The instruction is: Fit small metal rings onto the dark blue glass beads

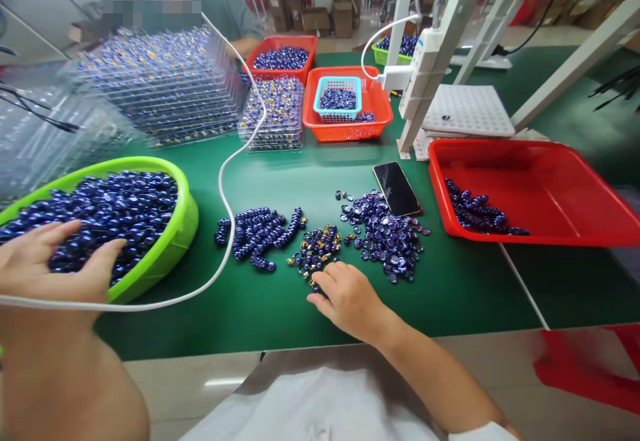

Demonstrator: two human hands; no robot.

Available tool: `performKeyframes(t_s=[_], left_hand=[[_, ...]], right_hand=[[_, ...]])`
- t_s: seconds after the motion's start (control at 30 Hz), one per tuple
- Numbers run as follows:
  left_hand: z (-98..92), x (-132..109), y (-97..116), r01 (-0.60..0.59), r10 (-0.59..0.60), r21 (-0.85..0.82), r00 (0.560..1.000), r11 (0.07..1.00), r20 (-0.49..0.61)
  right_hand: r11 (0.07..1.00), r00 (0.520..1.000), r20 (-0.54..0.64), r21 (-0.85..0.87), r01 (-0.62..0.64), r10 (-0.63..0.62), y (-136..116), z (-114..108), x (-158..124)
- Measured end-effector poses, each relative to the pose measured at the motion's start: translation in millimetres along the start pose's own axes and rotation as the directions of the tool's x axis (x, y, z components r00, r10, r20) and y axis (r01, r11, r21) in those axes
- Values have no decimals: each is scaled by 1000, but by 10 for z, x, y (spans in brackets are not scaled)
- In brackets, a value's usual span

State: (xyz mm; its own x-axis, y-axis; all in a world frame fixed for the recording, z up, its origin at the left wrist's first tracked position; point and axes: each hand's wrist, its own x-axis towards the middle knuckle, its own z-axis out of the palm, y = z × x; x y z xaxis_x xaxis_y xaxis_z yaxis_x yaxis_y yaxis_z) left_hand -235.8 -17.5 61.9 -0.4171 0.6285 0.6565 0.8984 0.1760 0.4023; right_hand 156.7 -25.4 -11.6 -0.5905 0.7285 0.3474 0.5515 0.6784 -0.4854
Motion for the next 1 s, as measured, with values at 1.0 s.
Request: performKeyframes(t_s=[1.0], left_hand=[[752, -1307, 1856, 945, 369, -278, 199, 174, 908]], right_hand=[[929, 941, -273, 358, -93, 199, 87, -323, -65]])
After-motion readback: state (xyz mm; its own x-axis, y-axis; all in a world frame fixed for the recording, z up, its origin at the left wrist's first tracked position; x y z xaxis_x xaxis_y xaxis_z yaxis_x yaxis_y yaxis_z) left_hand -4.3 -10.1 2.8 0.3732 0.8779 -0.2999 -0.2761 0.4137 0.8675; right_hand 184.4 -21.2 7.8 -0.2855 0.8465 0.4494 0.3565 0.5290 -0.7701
